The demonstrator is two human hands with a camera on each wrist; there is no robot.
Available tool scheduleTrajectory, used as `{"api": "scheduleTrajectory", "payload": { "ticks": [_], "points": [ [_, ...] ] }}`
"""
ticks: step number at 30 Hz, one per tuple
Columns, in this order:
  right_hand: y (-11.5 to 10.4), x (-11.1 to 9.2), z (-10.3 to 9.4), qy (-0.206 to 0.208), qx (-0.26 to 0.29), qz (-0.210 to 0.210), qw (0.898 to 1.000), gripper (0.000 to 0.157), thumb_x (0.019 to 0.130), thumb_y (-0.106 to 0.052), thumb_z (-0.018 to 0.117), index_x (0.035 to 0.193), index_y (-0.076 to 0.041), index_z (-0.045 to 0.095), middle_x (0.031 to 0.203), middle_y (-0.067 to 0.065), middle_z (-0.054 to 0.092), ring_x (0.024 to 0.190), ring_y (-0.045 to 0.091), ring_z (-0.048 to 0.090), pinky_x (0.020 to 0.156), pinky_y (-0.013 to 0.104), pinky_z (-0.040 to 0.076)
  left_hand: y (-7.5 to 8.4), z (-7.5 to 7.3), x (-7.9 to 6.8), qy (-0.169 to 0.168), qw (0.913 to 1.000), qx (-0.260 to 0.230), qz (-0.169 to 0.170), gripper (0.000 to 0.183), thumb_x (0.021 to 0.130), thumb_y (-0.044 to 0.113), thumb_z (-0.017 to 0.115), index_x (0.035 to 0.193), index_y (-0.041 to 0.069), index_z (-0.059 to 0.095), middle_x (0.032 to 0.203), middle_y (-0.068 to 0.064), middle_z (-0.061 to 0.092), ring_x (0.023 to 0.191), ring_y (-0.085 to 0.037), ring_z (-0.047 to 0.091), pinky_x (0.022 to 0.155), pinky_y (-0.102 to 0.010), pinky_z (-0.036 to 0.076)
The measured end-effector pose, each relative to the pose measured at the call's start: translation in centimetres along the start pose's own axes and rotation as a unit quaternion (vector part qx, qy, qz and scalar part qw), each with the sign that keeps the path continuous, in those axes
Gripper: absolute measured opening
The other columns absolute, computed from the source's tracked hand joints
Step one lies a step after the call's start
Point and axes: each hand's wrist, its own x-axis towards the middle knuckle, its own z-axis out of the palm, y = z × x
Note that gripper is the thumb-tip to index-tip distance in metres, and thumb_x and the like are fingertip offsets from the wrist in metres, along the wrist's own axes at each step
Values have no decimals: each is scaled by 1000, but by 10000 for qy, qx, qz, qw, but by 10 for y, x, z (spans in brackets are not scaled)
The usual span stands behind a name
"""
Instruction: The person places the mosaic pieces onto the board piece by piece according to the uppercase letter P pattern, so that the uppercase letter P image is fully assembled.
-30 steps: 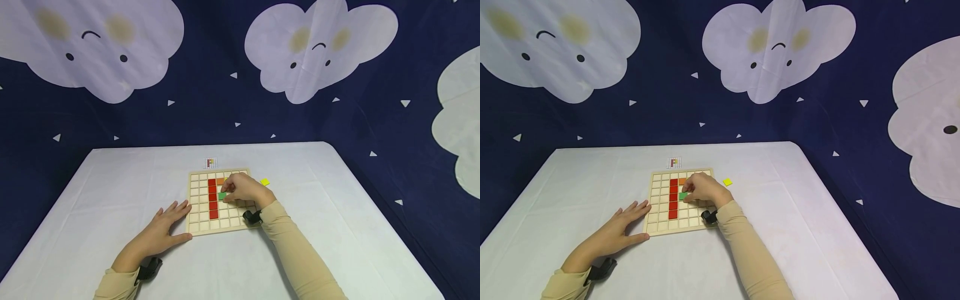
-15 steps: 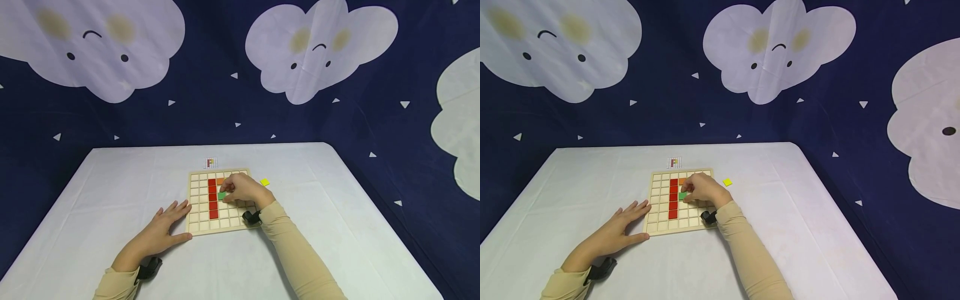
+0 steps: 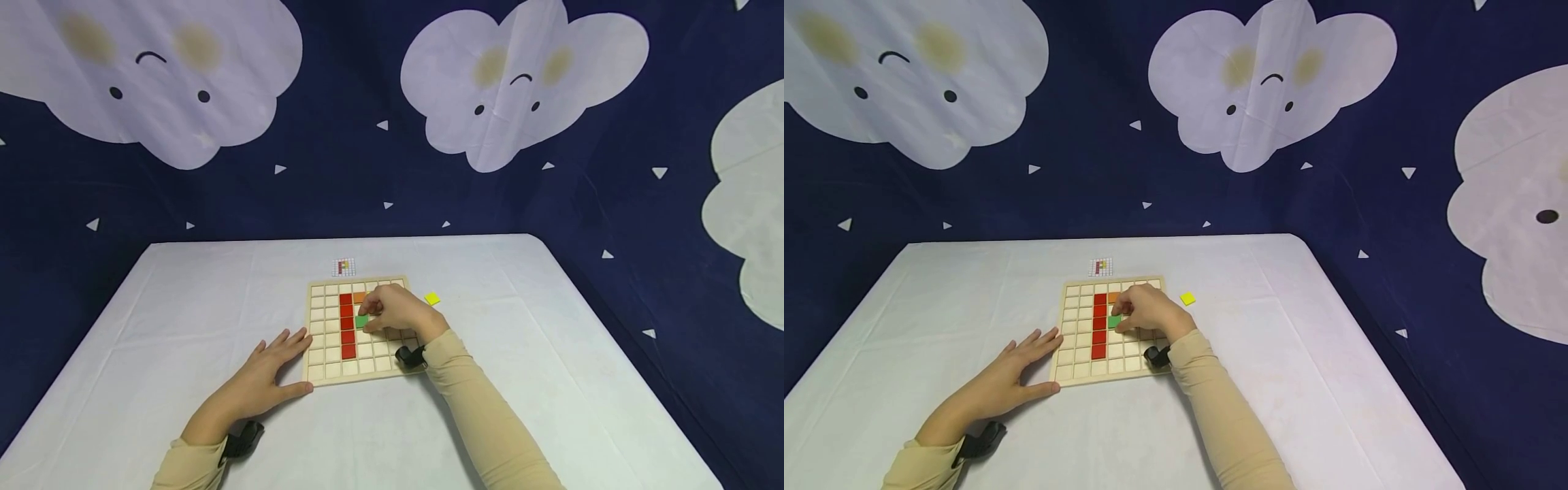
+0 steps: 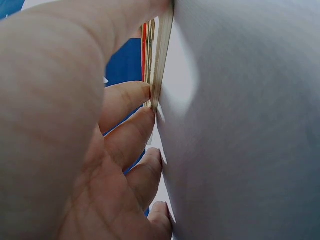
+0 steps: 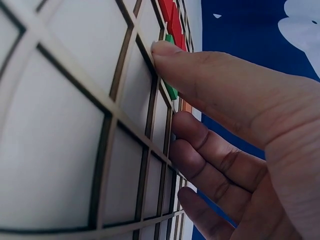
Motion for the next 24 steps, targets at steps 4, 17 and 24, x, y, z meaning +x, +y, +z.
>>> {"api": "scheduleTrajectory", "payload": {
  "ticks": [4,17,24],
  "points": [
    [1,-1,0,-49,57,-76,9999,21,90,-17,89,109,-14,82,109,-3,80,102,13,70,97,33,59,-1,1,0,-16,10000,-68,-55,85,91,46,84,159,7,53,170,-19,43,159,-54,30,121,-83,17],
    [19,-23,-28,138,88,-47,9999,20,96,-15,82,116,-13,81,116,2,77,102,16,66,95,35,58,1,1,-1,1,10000,-33,-7,85,90,48,85,159,8,53,169,-18,44,159,-54,32,121,-83,18],
    [31,-37,-47,-99,-322,126,9994,22,93,-8,81,114,-12,81,105,2,75,98,15,64,91,33,56,-1,0,-1,18,10000,-33,-18,85,91,48,84,159,8,53,170,-18,43,159,-54,31,122,-83,17]
  ]
}}
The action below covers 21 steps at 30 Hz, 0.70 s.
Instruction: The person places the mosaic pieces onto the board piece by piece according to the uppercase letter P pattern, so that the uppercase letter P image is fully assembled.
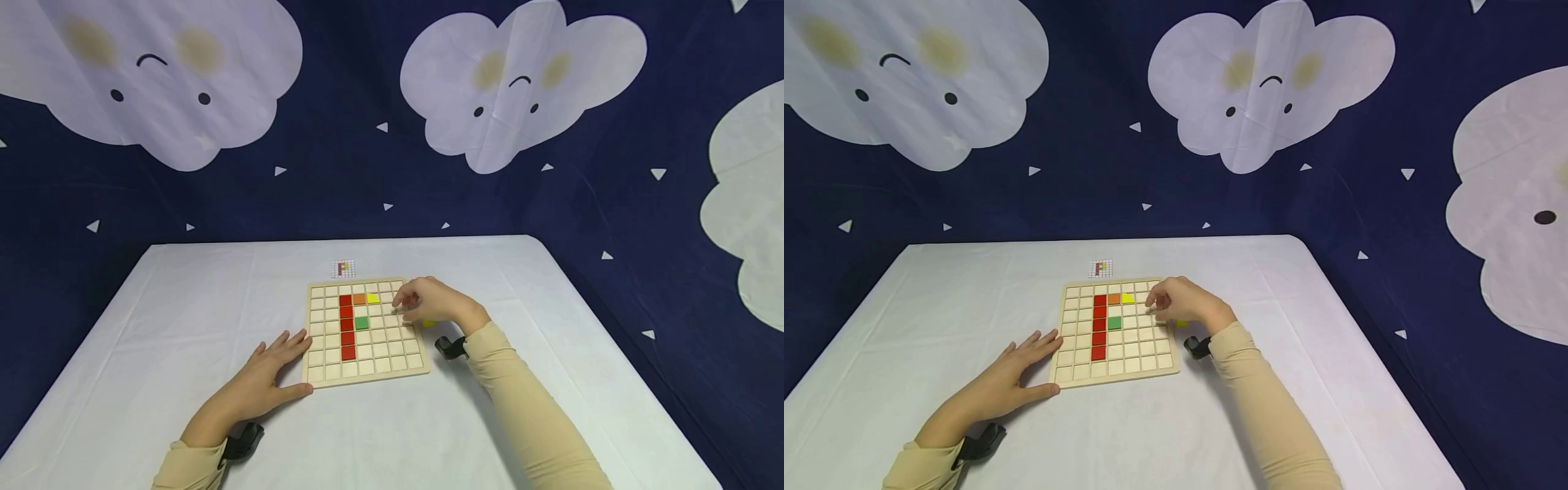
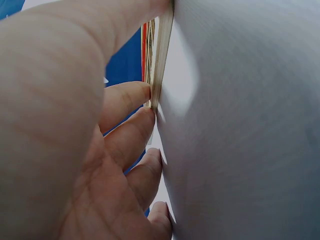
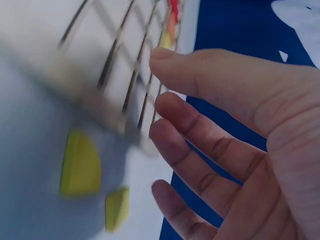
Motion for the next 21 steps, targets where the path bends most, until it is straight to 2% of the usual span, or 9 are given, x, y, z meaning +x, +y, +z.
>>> {"api": "scheduleTrajectory", "payload": {
  "ticks": [8,12,17,21],
  "points": [
    [10,-10,-8,-319,-200,137,9992,26,87,2,81,108,-13,81,100,1,74,93,14,62,85,29,53,0,1,-1,13,10000,19,3,85,90,48,84,159,8,53,170,-18,44,158,-54,32,121,-84,18],
    [14,-18,-11,-363,-248,183,9989,29,85,2,80,108,-14,81,103,0,76,97,17,65,89,32,54,0,1,0,7,10000,23,11,86,90,49,84,159,9,53,170,-18,44,159,-53,32,122,-83,18],
    [21,-25,-12,-428,-319,179,9984,28,87,-1,83,111,-14,81,111,0,79,104,17,69,95,35,58,-1,2,0,18,10000,49,19,85,90,49,84,159,9,53,170,-18,43,159,-53,32,122,-83,18],
    [27,-29,-9,-406,-338,186,9984,27,87,-1,83,111,-14,80,111,-2,78,104,16,68,96,35,58,-2,2,0,38,10000,77,35,85,91,49,84,159,9,53,170,-18,43,158,-54,33,122,-83,19]
  ]
}}
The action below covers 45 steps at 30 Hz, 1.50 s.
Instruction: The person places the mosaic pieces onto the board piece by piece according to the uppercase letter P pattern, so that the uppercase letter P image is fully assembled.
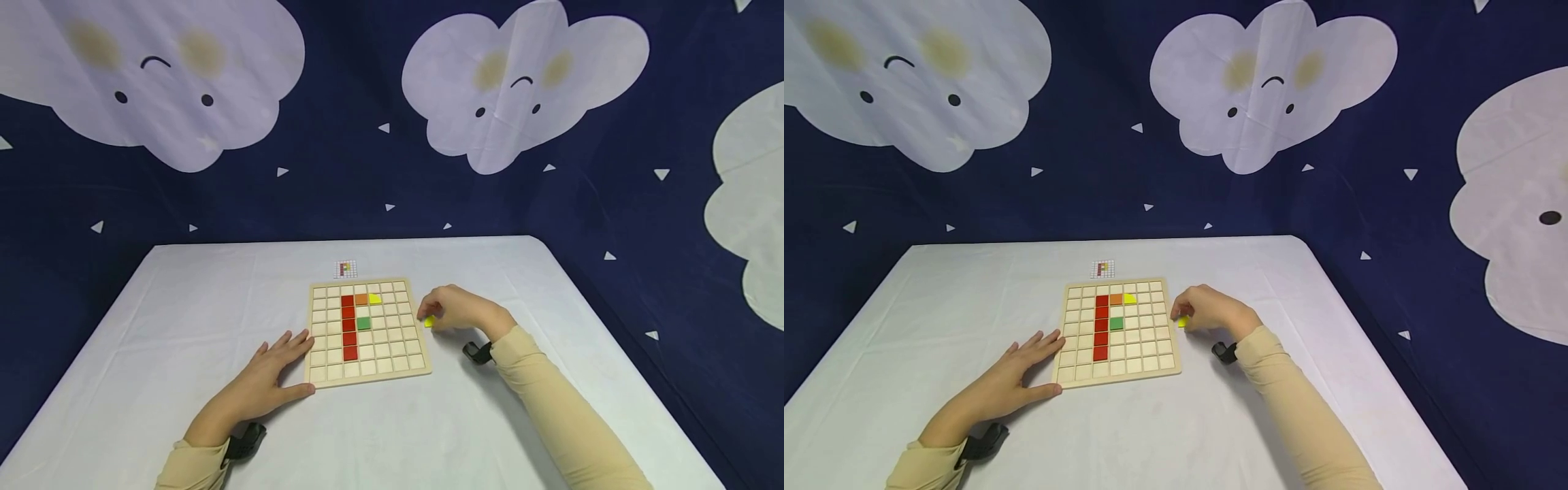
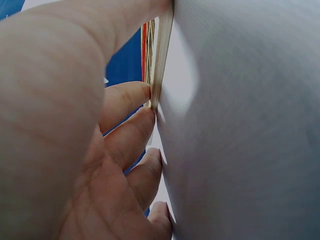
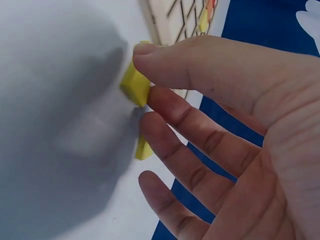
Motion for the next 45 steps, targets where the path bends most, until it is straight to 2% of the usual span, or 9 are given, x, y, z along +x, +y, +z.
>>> {"api": "scheduleTrajectory", "payload": {
  "ticks": [13,19,26,38,45],
  "points": [
    [10,-7,8,196,-21,-270,9994,27,87,1,81,109,-14,81,98,-3,72,91,15,62,84,28,54,1,-1,1,-42,10000,1,-32,86,91,49,84,159,9,52,170,-18,43,159,-53,32,122,-83,18],
    [11,-11,10,174,0,-235,9996,26,87,-4,83,111,-15,80,95,-2,70,89,14,61,82,26,53,1,-1,1,-30,10000,26,-11,85,91,48,84,159,8,53,170,-18,43,158,-53,33,122,-83,19],
    [12,-11,13,220,-40,-393,9990,22,90,-9,84,111,-14,80,93,-3,71,85,9,61,80,24,54,1,0,1,-55,10000,17,-28,86,91,49,84,159,8,52,170,-18,43,159,-53,32,122,-82,19],
    [18,-11,19,436,18,-288,9986,19,90,-16,87,107,-13,79,86,-5,69,78,7,58,74,23,52,0,0,1,-68,10000,14,-58,86,91,49,84,160,9,52,171,-17,42,159,-53,31,122,-83,18],
    [21,-15,19,446,213,-267,9984,21,89,-12,87,108,-12,80,89,-4,69,81,8,60,75,23,53,2,-1,1,-83,9999,-30,-92,86,91,48,84,160,9,52,171,-18,42,159,-53,31,123,-82,17]
  ]
}}
